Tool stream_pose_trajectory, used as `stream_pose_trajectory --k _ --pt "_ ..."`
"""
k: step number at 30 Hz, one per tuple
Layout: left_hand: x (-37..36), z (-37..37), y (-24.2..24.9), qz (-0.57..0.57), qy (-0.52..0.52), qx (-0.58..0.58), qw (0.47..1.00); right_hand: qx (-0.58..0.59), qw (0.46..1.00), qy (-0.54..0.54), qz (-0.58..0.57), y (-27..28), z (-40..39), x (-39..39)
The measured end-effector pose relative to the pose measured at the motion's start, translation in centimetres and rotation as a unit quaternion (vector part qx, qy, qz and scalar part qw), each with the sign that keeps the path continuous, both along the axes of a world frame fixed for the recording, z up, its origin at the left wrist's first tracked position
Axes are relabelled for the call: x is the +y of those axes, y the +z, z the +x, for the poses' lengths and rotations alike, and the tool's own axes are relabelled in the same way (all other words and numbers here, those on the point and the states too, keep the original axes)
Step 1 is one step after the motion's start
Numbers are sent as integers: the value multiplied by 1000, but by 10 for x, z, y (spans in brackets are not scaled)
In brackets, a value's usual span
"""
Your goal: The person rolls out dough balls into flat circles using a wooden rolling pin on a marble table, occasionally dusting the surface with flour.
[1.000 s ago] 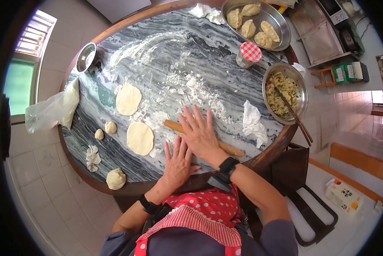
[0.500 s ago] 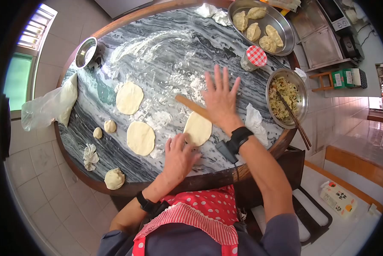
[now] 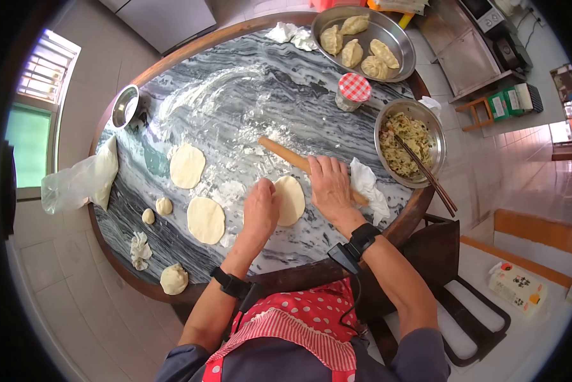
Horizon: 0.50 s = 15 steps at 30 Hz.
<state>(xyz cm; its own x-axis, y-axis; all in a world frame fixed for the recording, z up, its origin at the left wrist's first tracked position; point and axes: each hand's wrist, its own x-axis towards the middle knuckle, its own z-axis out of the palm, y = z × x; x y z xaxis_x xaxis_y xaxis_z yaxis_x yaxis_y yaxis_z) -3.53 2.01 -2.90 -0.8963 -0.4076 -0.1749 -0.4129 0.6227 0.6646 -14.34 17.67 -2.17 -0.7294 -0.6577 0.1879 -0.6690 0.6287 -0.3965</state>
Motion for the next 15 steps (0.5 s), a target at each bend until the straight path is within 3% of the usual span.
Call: stream_pose_trajectory --k 2,4,5,8,12,14,15 --pt "3 0 -1 49 28 2 998 -16 999 -24 -43 6 -1 5" --pt "2 4 5 196 76 -30 977 -33 995 -45 -81 13 1 15" --pt "4 9 -2 352 130 -13 927 -62 991 -49 -107 16 1 21" --pt "25 40 -1 416 203 -21 886 -111 983 -47 -137 28 19 28" --pt "30 77 5 328 199 42 922 -109 987 26 -117 26 59 23" --pt "21 88 21 74 52 30 995 -103 988 48 -102 19 71 25" --pt "16 93 19 75 52 29 995 -97 990 73 -73 16 74 28"
